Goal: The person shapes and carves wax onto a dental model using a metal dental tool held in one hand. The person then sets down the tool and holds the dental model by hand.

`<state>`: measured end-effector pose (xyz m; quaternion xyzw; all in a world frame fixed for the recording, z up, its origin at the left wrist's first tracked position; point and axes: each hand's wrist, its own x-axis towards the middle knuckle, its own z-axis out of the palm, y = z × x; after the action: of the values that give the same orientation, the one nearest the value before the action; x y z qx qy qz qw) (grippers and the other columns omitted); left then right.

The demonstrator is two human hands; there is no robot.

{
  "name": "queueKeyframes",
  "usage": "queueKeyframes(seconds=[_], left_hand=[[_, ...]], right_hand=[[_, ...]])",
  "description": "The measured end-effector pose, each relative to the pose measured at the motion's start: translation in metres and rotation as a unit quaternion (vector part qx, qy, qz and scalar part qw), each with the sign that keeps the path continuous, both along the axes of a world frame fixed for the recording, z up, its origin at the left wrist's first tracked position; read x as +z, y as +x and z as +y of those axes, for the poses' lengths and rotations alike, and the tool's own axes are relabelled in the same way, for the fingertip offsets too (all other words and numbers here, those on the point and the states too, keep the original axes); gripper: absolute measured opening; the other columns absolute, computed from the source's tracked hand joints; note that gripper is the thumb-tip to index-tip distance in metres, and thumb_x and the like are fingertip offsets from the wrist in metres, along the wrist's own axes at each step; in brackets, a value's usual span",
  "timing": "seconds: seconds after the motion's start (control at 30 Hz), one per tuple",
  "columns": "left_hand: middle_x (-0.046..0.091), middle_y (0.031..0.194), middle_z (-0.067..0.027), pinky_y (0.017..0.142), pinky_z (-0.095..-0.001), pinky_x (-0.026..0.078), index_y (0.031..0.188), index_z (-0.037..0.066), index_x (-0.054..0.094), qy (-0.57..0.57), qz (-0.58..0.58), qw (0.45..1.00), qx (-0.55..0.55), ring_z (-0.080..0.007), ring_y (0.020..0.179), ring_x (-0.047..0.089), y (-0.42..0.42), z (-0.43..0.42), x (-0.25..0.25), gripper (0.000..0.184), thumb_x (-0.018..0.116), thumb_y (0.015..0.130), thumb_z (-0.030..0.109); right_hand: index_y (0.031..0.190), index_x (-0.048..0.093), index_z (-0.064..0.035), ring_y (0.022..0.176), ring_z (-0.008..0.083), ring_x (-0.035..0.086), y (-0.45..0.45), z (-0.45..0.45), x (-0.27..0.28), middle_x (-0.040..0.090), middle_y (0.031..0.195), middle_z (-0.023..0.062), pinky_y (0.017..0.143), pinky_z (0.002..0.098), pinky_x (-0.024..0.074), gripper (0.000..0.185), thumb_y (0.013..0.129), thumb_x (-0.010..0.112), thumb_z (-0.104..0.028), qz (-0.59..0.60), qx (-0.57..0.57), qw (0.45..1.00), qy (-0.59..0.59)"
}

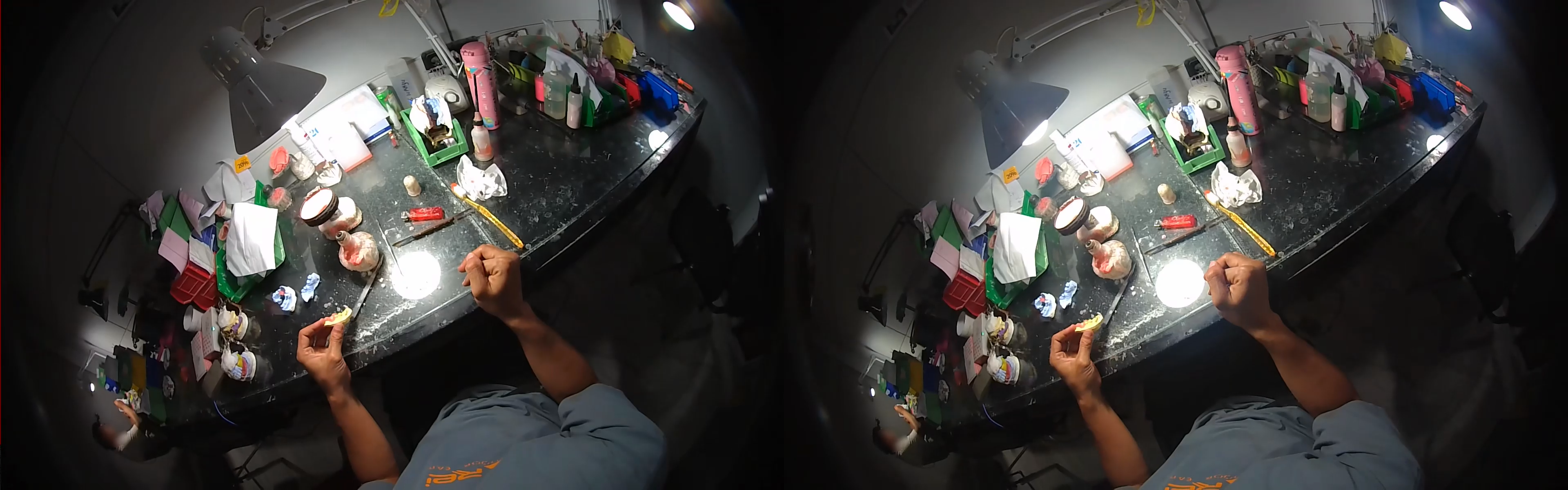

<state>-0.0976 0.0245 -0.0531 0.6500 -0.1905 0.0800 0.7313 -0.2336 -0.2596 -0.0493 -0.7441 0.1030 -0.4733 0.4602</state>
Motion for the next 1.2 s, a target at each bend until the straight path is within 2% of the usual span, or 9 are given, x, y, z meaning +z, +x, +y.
queueKeyframes(seconds=[0.07, 0.23, 0.43, 0.57, 0.6, 0.8, 0.97, 1.07, 1.2], left_hand=[[0.069, 0.105, -0.0141, 0.094, -0.0323, 0.054, 0.105, -0.003, 0.06, 0.008, 0.002, 1.0, 0.001, -0.0193, 0.1, 0.068, -0.002, -0.002, 0.001, 0.025, 0.073, 0.085, -0.01], [0.07, 0.105, -0.0175, 0.092, -0.0324, 0.057, 0.102, -0.006, 0.059, 0.04, 0.001, 0.999, 0.008, -0.0212, 0.099, 0.07, -0.001, -0.006, -0.001, 0.023, 0.073, 0.084, -0.012], [0.071, 0.096, -0.0117, 0.086, -0.0303, 0.056, 0.1, -0.002, 0.062, 0.149, -0.062, 0.983, 0.092, -0.0183, 0.091, 0.07, -0.004, -0.016, 0.001, 0.029, 0.08, 0.077, -0.007], [0.072, 0.089, -0.0114, 0.079, -0.0339, 0.055, 0.098, 0.001, 0.065, 0.209, -0.112, 0.958, 0.16, -0.0225, 0.082, 0.07, -0.005, -0.018, 0.001, 0.036, 0.085, 0.069, 0.0], [0.071, 0.092, -0.0117, 0.081, -0.0324, 0.055, 0.102, 0.0, 0.064, 0.252, -0.127, 0.946, 0.162, -0.0205, 0.086, 0.07, -0.004, -0.015, -0.001, 0.037, 0.082, 0.07, -0.004], [0.072, 0.091, -0.012, 0.079, -0.0376, 0.055, 0.1, 0.002, 0.067, 0.284, -0.15, 0.927, 0.192, -0.0259, 0.086, 0.071, -0.01, -0.019, 0.004, 0.035, 0.084, 0.069, 0.003], [0.072, 0.091, -0.012, 0.084, -0.0375, 0.053, 0.107, 0.002, 0.065, 0.314, -0.167, 0.915, 0.189, -0.0283, 0.086, 0.071, -0.013, -0.019, 0.007, 0.043, 0.084, 0.069, 0.004], [0.071, 0.097, -0.0133, 0.088, -0.041, 0.05, 0.104, 0.004, 0.064, 0.296, -0.112, 0.931, 0.183, -0.0317, 0.095, 0.066, -0.02, -0.024, 0.016, 0.042, 0.085, 0.068, 0.009], [0.066, 0.107, -0.0172, 0.089, -0.0399, 0.051, 0.108, 0.0, 0.063, 0.276, -0.22, 0.908, 0.227, -0.0309, 0.1, 0.066, -0.025, -0.019, 0.016, 0.043, 0.083, 0.072, 0.009]], right_hand=[[0.052, 0.063, -0.0005, 0.055, 0.0213, 0.063, 0.002, 0.002, 0.001, 0.064, 0.061, 0.0102, 0.051, 0.0325, 0.0446, 0.037, 0.089, 0.06, -0.007, -0.008, -0.008, 1.0, 0.018], [0.052, 0.063, -0.0006, 0.054, 0.0214, 0.062, 0.002, 0.002, -0.001, 0.064, 0.061, 0.0101, 0.051, 0.0326, 0.0449, 0.038, 0.09, 0.059, -0.007, -0.001, -0.017, 1.0, 0.018], [0.053, 0.063, -0.0032, 0.053, 0.0226, 0.064, 0.002, 0.001, -0.003, 0.065, 0.063, 0.0107, 0.051, 0.0337, 0.0466, 0.042, 0.093, 0.056, -0.011, 0.051, 0.004, 0.995, 0.086], [0.052, 0.062, -0.003, 0.051, 0.0248, 0.061, 0.005, 0.001, -0.007, 0.061, 0.058, 0.0101, 0.05, 0.0357, 0.0449, 0.037, 0.088, 0.062, -0.008, 0.003, -0.026, 1.0, 0.003], [0.051, 0.062, -0.003, 0.051, 0.0249, 0.061, 0.006, 0.0, -0.007, 0.06, 0.057, 0.0101, 0.05, 0.0362, 0.0446, 0.036, 0.087, 0.063, -0.007, -0.002, -0.029, 0.999, -0.013], [0.052, 0.061, -0.0016, 0.052, 0.0261, 0.061, 0.009, -0.002, -0.01, 0.062, 0.059, 0.0114, 0.05, 0.037, 0.0439, 0.035, 0.086, 0.064, -0.008, -0.015, -0.033, 0.998, -0.045], [0.054, 0.06, 0.0001, 0.054, 0.0282, 0.06, 0.007, 0.0, -0.009, 0.062, 0.061, 0.0116, 0.051, 0.0387, 0.0443, 0.034, 0.086, 0.065, -0.01, 0.017, -0.037, 0.998, -0.041], [0.054, 0.061, -0.0004, 0.054, 0.0285, 0.061, 0.007, 0.002, -0.007, 0.062, 0.061, 0.0111, 0.051, 0.0385, 0.045, 0.033, 0.085, 0.065, -0.011, 0.018, -0.032, 0.997, -0.061], [0.053, 0.062, -0.0023, 0.057, 0.0264, 0.061, 0.003, 0.007, -0.006, 0.064, 0.063, 0.0093, 0.052, 0.0374, 0.0463, 0.032, 0.084, 0.066, -0.01, 0.021, -0.028, 0.996, -0.087]])
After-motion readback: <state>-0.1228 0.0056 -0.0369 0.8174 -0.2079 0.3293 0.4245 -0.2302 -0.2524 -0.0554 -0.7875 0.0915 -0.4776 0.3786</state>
